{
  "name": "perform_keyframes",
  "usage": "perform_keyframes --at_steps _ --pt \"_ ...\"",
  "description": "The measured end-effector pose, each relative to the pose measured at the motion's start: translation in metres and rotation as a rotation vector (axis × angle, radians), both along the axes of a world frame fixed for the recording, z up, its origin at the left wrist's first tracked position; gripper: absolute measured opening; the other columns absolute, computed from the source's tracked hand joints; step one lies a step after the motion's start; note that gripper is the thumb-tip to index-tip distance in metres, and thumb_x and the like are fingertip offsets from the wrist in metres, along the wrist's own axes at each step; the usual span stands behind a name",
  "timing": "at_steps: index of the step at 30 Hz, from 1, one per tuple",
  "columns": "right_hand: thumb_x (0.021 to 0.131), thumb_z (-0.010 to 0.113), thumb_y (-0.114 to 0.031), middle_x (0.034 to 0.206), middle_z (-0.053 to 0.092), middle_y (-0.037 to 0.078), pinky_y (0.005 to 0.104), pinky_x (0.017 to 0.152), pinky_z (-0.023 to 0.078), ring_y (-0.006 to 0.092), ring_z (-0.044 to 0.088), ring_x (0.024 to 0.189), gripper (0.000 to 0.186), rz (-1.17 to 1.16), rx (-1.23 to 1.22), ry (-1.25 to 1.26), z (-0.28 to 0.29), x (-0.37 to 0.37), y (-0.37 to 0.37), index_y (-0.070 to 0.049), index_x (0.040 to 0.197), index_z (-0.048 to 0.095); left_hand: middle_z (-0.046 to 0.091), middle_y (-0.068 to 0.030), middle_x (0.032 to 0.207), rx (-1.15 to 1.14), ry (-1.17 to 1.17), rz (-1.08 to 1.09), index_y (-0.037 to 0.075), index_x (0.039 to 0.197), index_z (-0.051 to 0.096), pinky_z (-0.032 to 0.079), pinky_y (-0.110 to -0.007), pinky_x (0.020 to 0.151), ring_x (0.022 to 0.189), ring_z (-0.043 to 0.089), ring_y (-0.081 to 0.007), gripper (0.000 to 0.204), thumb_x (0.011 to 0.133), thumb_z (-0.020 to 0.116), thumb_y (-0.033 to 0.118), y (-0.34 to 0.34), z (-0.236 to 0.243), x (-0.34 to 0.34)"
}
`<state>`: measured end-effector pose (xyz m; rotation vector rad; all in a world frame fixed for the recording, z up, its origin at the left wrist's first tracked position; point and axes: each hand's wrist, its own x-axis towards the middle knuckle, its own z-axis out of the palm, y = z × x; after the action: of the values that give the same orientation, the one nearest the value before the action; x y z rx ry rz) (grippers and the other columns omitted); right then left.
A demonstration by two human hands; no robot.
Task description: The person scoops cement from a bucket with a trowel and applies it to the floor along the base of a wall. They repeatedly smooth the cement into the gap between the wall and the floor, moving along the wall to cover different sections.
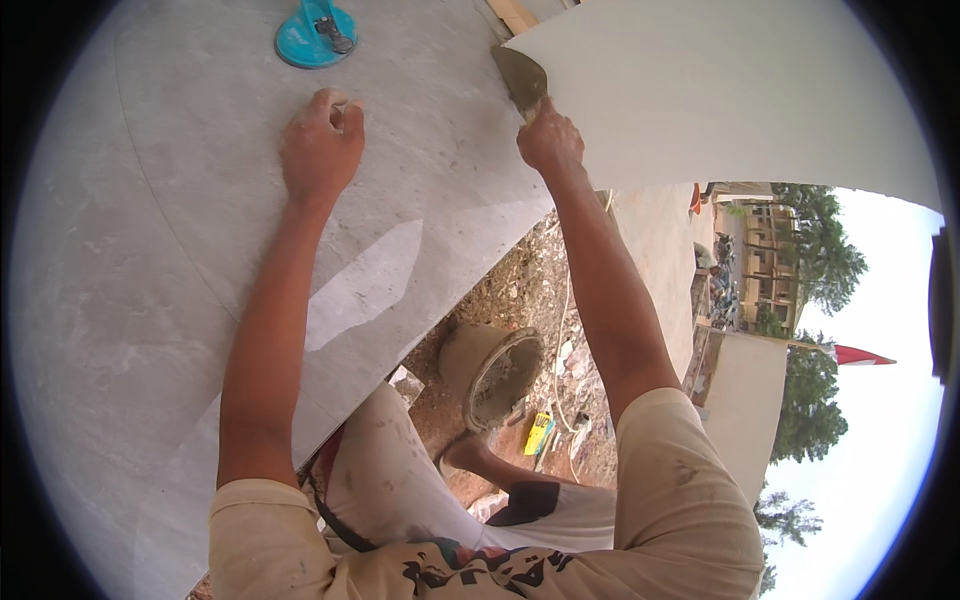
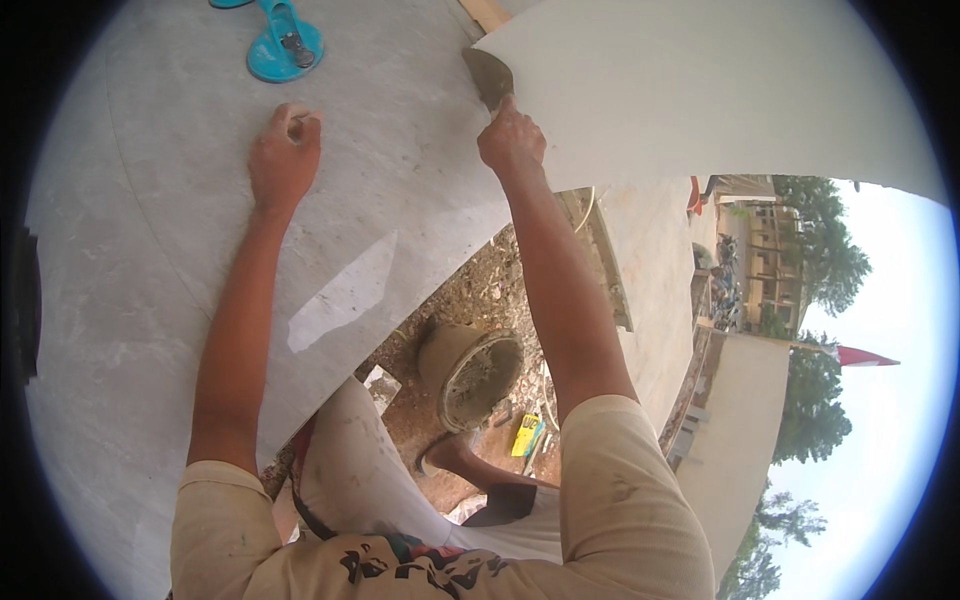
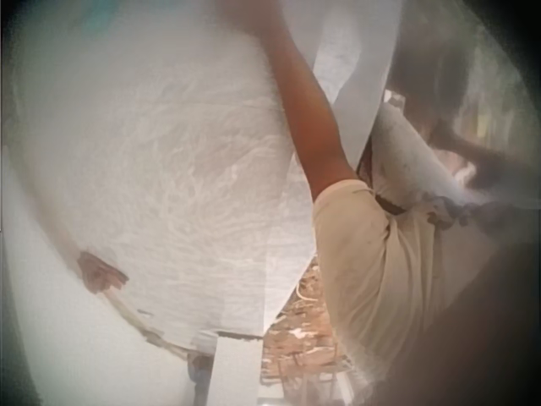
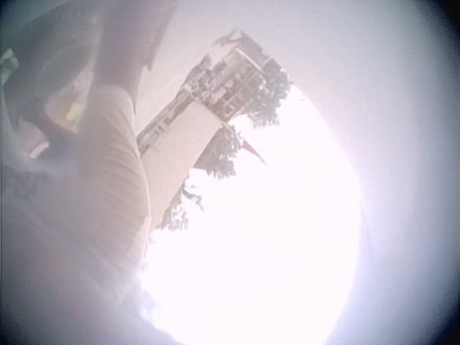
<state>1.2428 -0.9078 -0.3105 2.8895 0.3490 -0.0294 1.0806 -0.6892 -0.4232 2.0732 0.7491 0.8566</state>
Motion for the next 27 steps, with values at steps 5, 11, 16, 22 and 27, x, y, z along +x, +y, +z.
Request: perform_keyframes --at_steps 5,11,16,22,27 --pt "0.091 0.061 -0.024 0.106 0.068 0.024 0.0500 0.090 0.052 0.0424 0.066 0.103 0.056 -0.057 0.015 -0.011 0.010 -0.023 -0.029 -0.007 0.141 0.041 0.070 -0.0082 0.080 0.013 0.028 0.041 0.008 0.096 0.068 0.054 -0.042 0.075 0.078 0.068 -0.0270 0.019 0.091 0.065 0.026 0.001 -0.002 0.000" --pt "0.092 0.062 -0.029 0.108 0.068 0.025 0.0521 0.090 0.050 0.0427 0.065 0.104 0.049 0.007 0.147 -0.148 0.016 -0.025 -0.046 -0.007 0.132 0.046 0.070 -0.0080 0.079 0.021 -0.013 0.013 0.008 0.094 0.068 0.053 -0.043 0.075 0.078 0.068 -0.0279 0.017 0.089 0.066 0.025 0.000 -0.001 0.000" --pt "0.092 0.063 -0.028 0.107 0.065 0.027 0.0519 0.087 0.052 0.0427 0.067 0.100 0.053 0.048 0.116 -0.100 0.000 -0.015 -0.030 -0.005 0.135 0.041 0.070 -0.0078 0.080 0.018 0.004 0.017 0.009 0.092 0.068 0.053 -0.043 0.076 0.078 0.068 -0.0279 0.016 0.089 0.066 0.025 0.000 0.000 0.001" --pt "0.093 0.062 -0.024 0.106 0.064 0.025 0.0526 0.083 0.054 0.0434 0.067 0.097 0.049 0.122 0.202 -0.237 -0.004 -0.015 -0.014 -0.007 0.133 0.040 0.070 -0.0078 0.080 -0.028 0.008 0.015 0.009 0.092 0.069 0.054 -0.043 0.075 0.078 0.068 -0.0271 0.017 0.090 0.065 0.025 -0.001 0.004 -0.001" --pt "0.093 0.061 -0.025 0.109 0.063 0.024 0.0523 0.083 0.054 0.0422 0.068 0.095 0.052 0.088 0.052 -0.173 -0.011 0.001 0.004 -0.010 0.138 0.041 0.071 -0.0083 0.081 0.015 0.012 0.014 0.009 0.092 0.069 0.054 -0.042 0.075 0.079 0.069 -0.0264 0.016 0.090 0.065 0.025 0.000 -0.001 0.001"
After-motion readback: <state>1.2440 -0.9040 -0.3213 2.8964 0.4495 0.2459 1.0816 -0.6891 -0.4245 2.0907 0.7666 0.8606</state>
